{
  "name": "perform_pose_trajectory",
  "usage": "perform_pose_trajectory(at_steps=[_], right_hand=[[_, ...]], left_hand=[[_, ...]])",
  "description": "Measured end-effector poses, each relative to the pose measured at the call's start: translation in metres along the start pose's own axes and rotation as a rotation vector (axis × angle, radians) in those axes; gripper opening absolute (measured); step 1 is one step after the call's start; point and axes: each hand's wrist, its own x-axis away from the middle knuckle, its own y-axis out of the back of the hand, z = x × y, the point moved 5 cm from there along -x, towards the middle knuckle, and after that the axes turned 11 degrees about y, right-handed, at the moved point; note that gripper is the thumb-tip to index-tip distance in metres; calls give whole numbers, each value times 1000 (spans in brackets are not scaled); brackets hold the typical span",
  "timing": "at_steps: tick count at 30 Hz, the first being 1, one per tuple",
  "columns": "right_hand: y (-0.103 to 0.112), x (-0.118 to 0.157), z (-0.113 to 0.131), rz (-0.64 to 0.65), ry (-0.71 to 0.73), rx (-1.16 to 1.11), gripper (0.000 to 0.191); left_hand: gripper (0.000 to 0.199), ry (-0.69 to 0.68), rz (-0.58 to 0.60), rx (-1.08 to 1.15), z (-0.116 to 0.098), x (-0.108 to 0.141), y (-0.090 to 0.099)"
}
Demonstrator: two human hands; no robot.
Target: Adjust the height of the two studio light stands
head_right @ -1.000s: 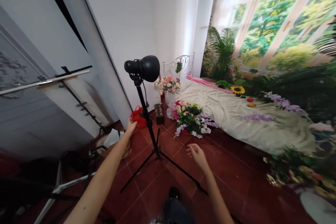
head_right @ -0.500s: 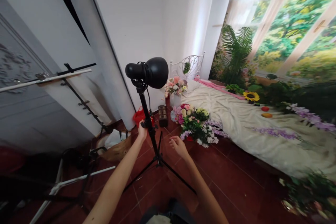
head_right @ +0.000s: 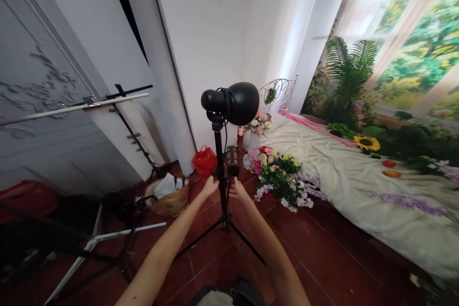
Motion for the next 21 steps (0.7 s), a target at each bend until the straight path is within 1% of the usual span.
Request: perform_pose_trajectory(at_steps=[2, 4, 6, 9, 11, 13, 15, 19, 21], right_hand=[[-11, -3, -2, 69, -13, -66, 46], [-18, -6, -3, 101, -11, -104, 48], [-19, -9, -3, 71, -22, -108, 48], [-12, -10, -3, -1, -54, -122, 49], [-9, -8, -3, -9, -81, -116, 48], [-6, -5, -5, -1, -118, -76, 47], [-7, -2, -8, 22, -137, -56, 46], [-18, -1, -12, 115, -95, -196, 44], [-21, -2, -13, 123, -88, -229, 42]], left_hand=[[33, -12, 49, -18, 5, 1, -5], [33, -17, 56, -28, 6, 1, -11], [31, -1, 22, -34, 5, -1, -14], [33, 69, -44, -10, 3, -5, -18], [34, 110, -96, 1, 4, -6, -19], [35, 128, -143, 0, 5, -6, -20], [35, 141, -157, 0, 6, -6, -22], [34, 161, -145, 63, 7, -6, -23], [35, 173, -131, 113, 6, -6, -23]])
